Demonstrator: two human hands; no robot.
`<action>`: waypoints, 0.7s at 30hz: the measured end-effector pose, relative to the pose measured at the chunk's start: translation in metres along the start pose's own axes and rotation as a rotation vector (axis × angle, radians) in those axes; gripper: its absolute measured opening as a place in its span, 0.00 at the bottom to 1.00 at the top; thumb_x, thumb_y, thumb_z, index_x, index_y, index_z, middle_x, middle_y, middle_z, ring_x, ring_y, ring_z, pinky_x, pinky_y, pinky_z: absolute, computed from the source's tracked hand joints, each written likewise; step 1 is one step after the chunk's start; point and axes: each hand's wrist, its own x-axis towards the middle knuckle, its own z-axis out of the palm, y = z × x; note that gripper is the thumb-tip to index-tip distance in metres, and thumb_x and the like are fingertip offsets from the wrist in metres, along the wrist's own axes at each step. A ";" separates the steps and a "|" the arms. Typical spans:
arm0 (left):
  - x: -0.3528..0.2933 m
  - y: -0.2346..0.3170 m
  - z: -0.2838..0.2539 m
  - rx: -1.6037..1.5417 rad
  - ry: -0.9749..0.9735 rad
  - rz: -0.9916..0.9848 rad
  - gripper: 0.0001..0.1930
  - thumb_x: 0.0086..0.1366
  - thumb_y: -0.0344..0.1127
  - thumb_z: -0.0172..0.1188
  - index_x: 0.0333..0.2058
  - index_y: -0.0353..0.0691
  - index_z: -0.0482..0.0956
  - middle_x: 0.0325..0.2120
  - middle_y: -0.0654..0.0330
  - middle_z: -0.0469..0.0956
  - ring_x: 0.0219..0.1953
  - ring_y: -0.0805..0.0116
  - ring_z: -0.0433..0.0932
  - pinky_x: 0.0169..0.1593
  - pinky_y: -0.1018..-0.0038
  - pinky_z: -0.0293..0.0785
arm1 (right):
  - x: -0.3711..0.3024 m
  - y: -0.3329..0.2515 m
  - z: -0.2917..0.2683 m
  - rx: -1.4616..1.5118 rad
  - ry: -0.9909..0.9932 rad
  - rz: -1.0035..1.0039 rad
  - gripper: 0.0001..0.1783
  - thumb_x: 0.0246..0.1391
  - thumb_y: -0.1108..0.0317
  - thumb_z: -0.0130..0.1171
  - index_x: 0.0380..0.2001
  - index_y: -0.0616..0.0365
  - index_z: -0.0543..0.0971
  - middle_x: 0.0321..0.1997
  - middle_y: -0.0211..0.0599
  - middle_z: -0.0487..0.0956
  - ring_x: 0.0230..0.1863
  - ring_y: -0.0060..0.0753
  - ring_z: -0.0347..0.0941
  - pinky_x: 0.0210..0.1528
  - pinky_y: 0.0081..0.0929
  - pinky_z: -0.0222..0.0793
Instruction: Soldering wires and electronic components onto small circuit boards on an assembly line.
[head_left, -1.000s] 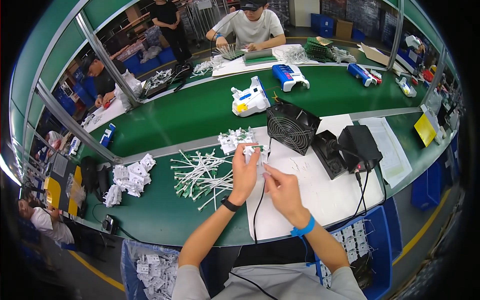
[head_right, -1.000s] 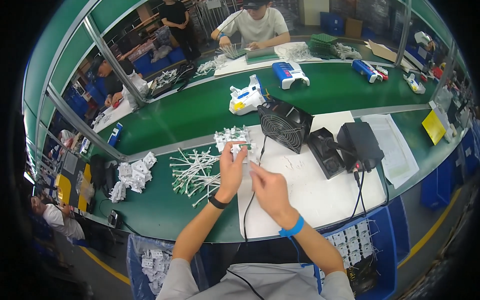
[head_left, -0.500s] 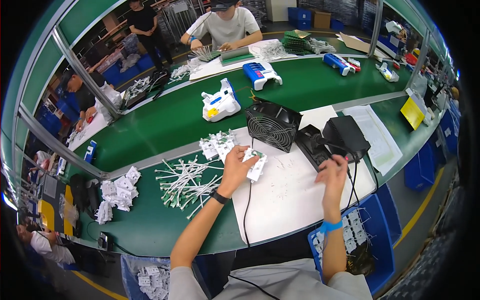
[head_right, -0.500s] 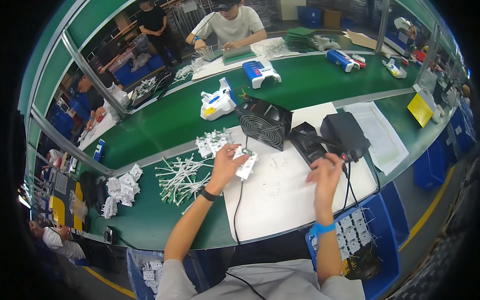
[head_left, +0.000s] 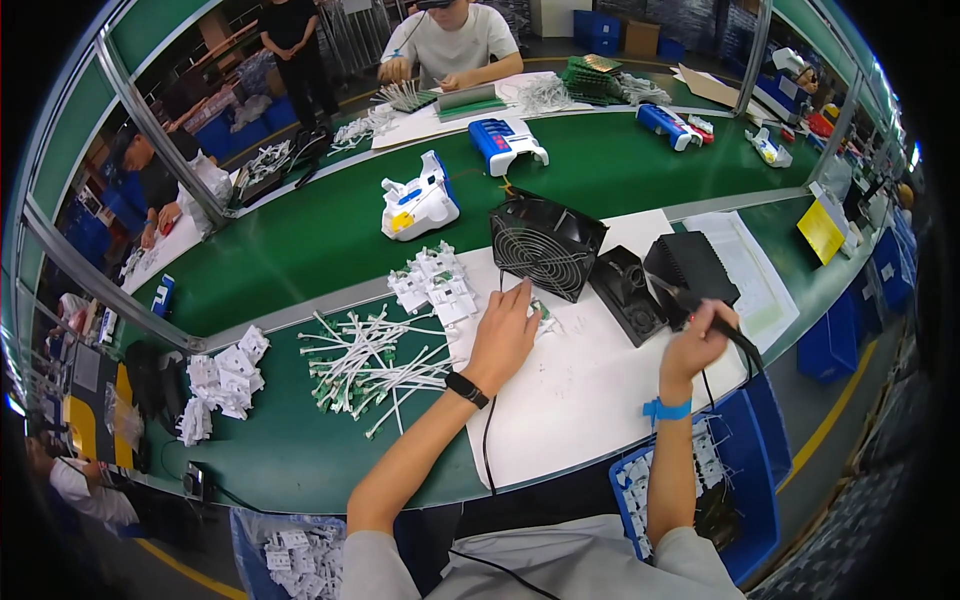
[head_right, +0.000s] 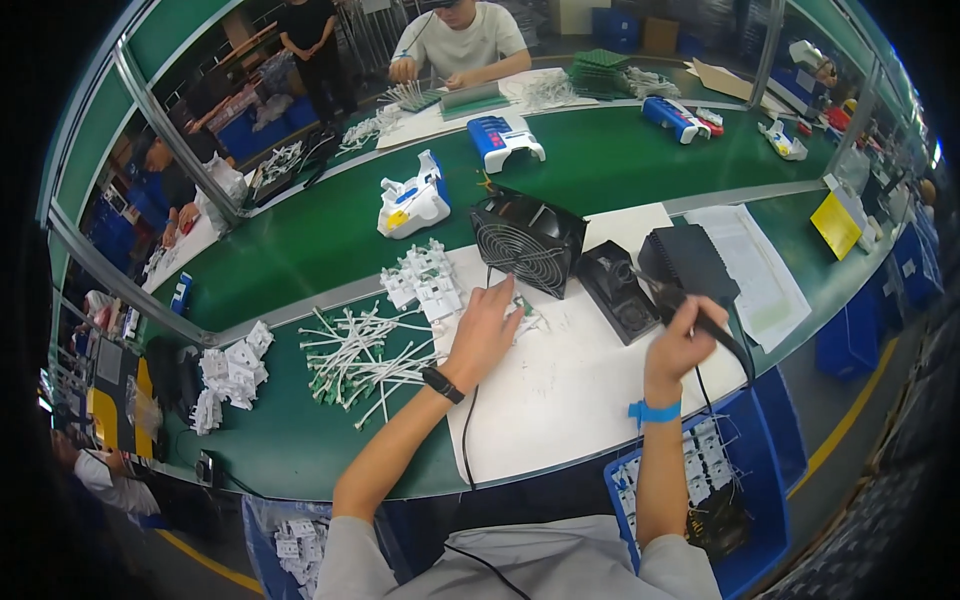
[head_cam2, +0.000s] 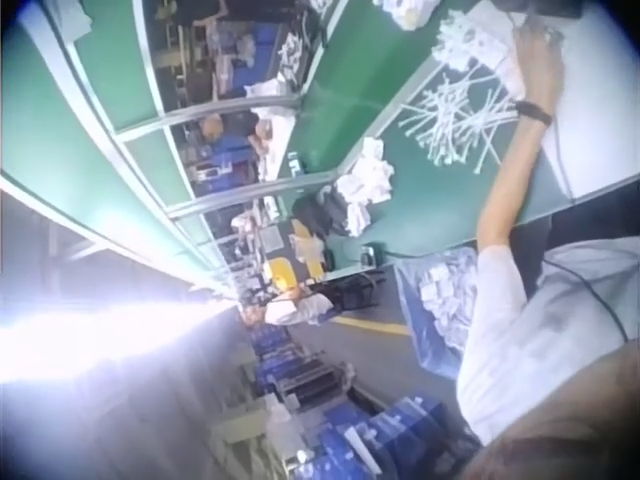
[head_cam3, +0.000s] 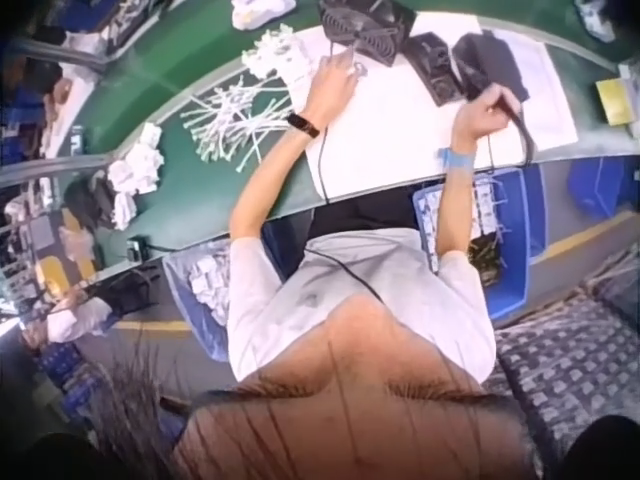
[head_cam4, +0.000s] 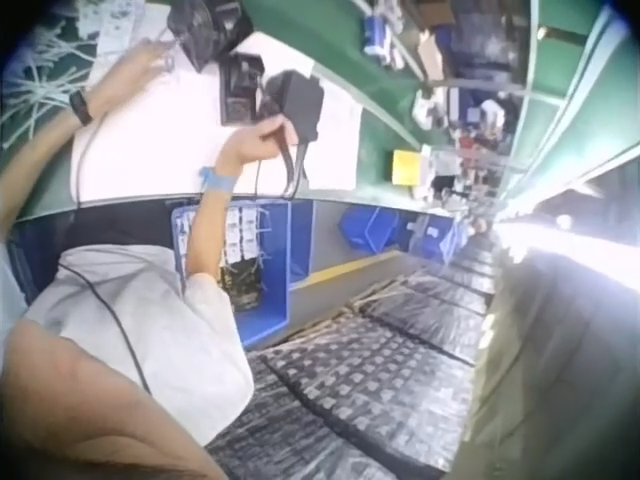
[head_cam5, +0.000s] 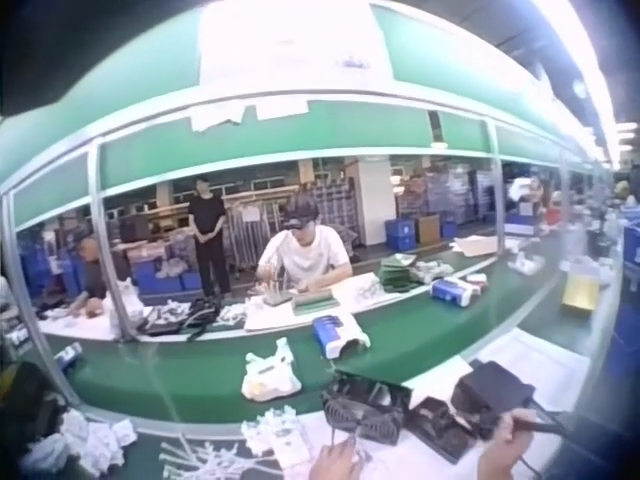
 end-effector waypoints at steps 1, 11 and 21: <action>-0.001 -0.001 0.001 -0.001 0.061 0.056 0.30 0.66 0.36 0.64 0.62 0.25 0.68 0.52 0.45 0.76 0.53 0.47 0.72 0.56 0.61 0.73 | -0.006 -0.005 -0.006 0.053 0.004 -0.003 0.03 0.68 0.74 0.54 0.40 0.63 0.74 0.38 0.35 0.72 0.38 0.26 0.69 0.43 0.23 0.69; -0.024 0.000 -0.008 0.183 0.022 0.114 0.32 0.60 0.34 0.67 0.62 0.30 0.68 0.55 0.48 0.74 0.56 0.51 0.71 0.59 0.60 0.70 | -0.056 -0.045 0.010 0.211 -0.628 0.272 0.12 0.57 0.79 0.68 0.41 0.61 0.76 0.29 0.30 0.79 0.27 0.19 0.74 0.31 0.18 0.68; -0.025 -0.021 -0.017 0.061 -0.064 0.229 0.22 0.60 0.28 0.66 0.53 0.38 0.76 0.57 0.47 0.73 0.61 0.47 0.69 0.63 0.60 0.70 | -0.072 -0.037 0.043 0.107 -0.711 0.322 0.08 0.60 0.74 0.67 0.38 0.61 0.77 0.28 0.29 0.78 0.26 0.15 0.71 0.28 0.17 0.66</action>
